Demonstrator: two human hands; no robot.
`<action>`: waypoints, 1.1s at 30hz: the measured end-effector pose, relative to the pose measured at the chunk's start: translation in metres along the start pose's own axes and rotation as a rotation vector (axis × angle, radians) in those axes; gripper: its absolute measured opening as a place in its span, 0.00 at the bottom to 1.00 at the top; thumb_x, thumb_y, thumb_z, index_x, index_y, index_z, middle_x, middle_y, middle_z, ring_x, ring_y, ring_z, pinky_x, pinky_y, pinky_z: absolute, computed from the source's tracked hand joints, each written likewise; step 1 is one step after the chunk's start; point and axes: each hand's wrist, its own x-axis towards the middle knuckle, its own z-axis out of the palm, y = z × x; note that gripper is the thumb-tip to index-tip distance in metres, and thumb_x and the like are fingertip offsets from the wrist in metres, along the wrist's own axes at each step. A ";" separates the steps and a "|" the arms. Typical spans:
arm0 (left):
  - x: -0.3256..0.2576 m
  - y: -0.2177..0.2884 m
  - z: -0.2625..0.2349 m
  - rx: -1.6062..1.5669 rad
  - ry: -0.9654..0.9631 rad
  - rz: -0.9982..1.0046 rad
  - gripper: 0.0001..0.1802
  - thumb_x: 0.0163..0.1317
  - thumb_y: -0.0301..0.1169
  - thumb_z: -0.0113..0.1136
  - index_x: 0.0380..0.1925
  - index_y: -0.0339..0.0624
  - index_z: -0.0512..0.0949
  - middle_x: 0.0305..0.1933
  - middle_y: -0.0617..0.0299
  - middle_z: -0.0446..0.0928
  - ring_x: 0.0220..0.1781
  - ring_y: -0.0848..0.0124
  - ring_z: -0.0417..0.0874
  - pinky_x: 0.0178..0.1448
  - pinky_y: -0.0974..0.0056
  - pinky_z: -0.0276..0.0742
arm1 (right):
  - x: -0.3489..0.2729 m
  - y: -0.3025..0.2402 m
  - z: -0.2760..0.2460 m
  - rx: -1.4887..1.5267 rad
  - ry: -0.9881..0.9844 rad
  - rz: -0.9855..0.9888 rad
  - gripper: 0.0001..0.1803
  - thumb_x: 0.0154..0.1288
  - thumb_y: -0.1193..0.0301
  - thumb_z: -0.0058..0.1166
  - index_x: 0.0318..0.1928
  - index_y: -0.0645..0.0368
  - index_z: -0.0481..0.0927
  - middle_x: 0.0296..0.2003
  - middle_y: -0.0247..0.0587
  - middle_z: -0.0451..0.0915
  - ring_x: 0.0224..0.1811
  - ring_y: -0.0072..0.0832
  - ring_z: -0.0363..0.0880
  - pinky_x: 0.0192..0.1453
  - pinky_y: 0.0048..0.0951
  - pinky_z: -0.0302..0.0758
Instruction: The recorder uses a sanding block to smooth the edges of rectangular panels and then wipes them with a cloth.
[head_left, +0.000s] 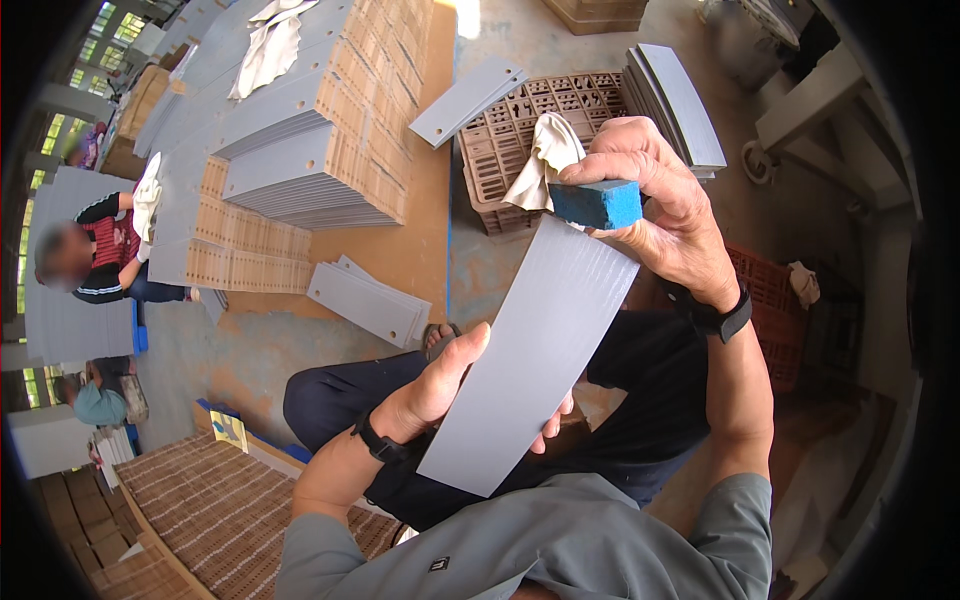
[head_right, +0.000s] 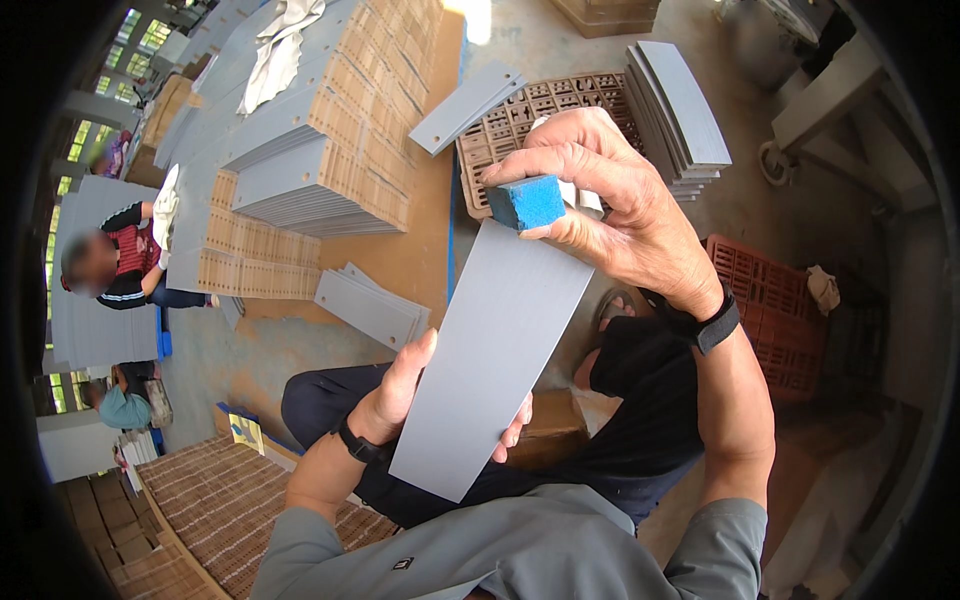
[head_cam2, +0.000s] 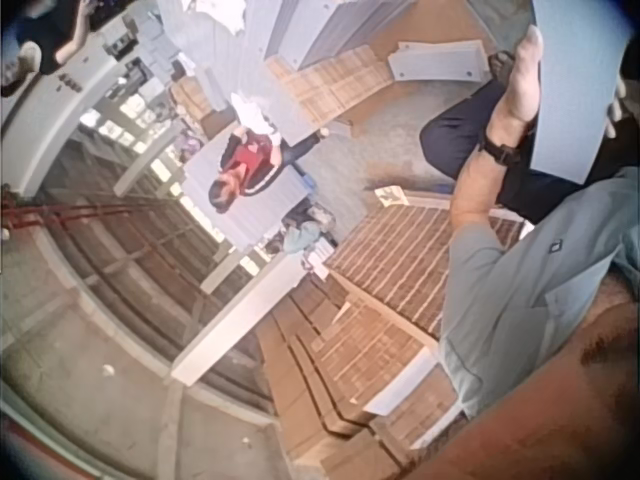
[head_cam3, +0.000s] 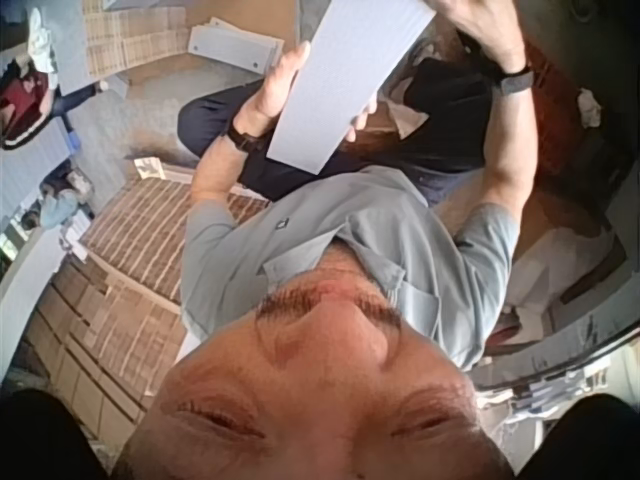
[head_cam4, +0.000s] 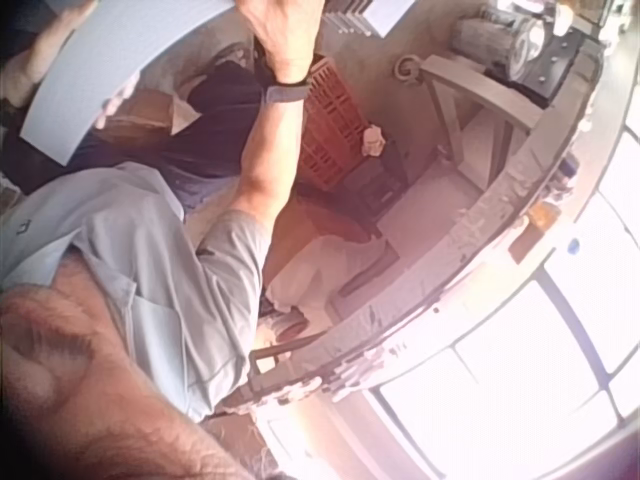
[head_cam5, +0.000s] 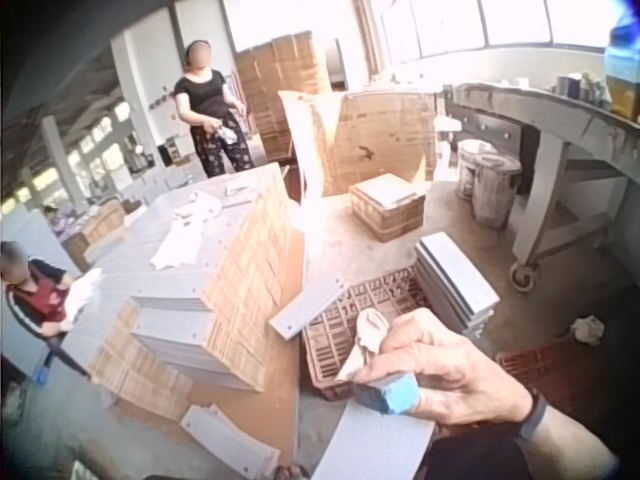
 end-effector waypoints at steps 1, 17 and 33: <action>0.000 0.000 0.000 -0.001 -0.004 0.004 0.50 0.74 0.71 0.36 0.70 0.31 0.65 0.56 0.41 0.78 0.52 0.55 0.86 0.53 0.48 0.89 | 0.000 -0.001 0.000 0.003 -0.008 0.002 0.24 0.62 0.55 0.71 0.57 0.49 0.88 0.48 0.34 0.80 0.58 0.37 0.74 0.66 0.41 0.73; -0.001 -0.003 -0.001 0.047 -0.003 0.021 0.51 0.74 0.72 0.36 0.70 0.31 0.66 0.56 0.42 0.78 0.52 0.55 0.86 0.53 0.49 0.89 | -0.005 -0.004 -0.017 -0.184 0.214 -0.072 0.21 0.55 0.66 0.76 0.48 0.57 0.83 0.49 0.38 0.86 0.56 0.39 0.80 0.65 0.44 0.76; 0.001 -0.002 -0.005 0.025 0.025 -0.005 0.49 0.75 0.70 0.36 0.70 0.32 0.66 0.56 0.41 0.79 0.52 0.55 0.86 0.53 0.49 0.89 | 0.014 -0.002 -0.001 -0.528 0.130 -0.175 0.27 0.56 0.76 0.70 0.58 0.40 0.88 0.50 0.31 0.84 0.56 0.41 0.77 0.63 0.42 0.76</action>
